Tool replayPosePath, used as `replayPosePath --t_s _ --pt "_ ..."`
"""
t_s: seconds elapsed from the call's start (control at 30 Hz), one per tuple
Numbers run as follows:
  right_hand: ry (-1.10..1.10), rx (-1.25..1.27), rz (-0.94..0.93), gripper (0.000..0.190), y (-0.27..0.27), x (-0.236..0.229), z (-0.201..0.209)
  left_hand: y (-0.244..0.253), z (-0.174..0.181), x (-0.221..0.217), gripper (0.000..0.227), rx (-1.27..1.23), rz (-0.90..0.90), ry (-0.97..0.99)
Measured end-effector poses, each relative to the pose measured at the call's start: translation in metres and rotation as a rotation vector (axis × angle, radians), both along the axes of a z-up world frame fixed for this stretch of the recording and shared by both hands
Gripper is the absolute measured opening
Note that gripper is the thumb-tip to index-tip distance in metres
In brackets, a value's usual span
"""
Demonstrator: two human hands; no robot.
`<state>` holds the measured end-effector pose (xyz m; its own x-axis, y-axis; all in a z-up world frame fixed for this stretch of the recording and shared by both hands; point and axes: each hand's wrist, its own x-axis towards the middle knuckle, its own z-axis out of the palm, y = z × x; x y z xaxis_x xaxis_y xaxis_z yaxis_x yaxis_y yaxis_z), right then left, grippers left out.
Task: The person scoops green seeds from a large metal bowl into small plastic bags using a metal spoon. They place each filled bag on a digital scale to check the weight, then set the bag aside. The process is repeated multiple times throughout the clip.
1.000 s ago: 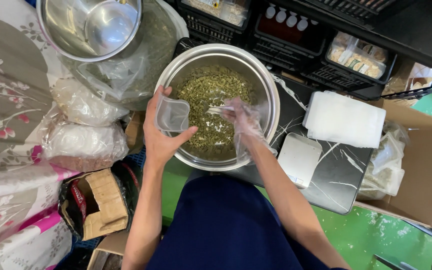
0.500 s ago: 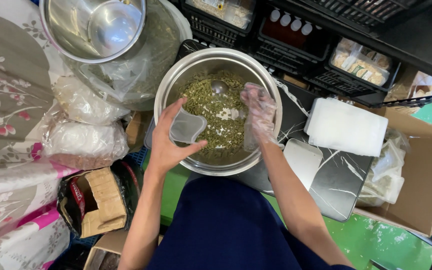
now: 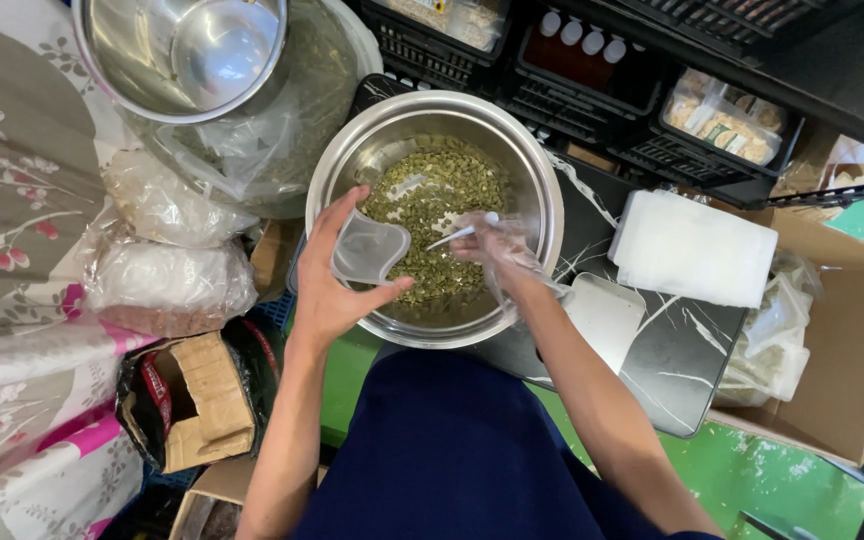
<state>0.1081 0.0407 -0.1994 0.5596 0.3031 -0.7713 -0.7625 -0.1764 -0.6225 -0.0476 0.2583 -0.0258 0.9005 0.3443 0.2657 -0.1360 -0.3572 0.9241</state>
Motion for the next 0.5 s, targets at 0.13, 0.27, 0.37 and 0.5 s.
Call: replayPosePath --t_s 0.13,0.27,0.37,0.5 --pt "-0.087 -0.033 -0.092 0.034 -0.013 -0.001 0.075 0.007 -0.003 0.007 0.108 -0.005 -0.007 -0.005" --pt "-0.356 0.034 -0.178 0.037 -0.042 -0.003 0.145 0.01 -0.013 0.019 0.108 -0.031 -0.04 0.027" --pt "-0.599 -0.085 -0.314 0.029 -0.044 -0.007 0.207 0.006 -0.016 0.028 0.109 -0.07 -0.072 0.067" --pt "-0.749 -0.244 -0.462 0.024 -0.036 -0.011 0.259 0.002 -0.026 0.038 0.11 0.026 -0.106 0.066"
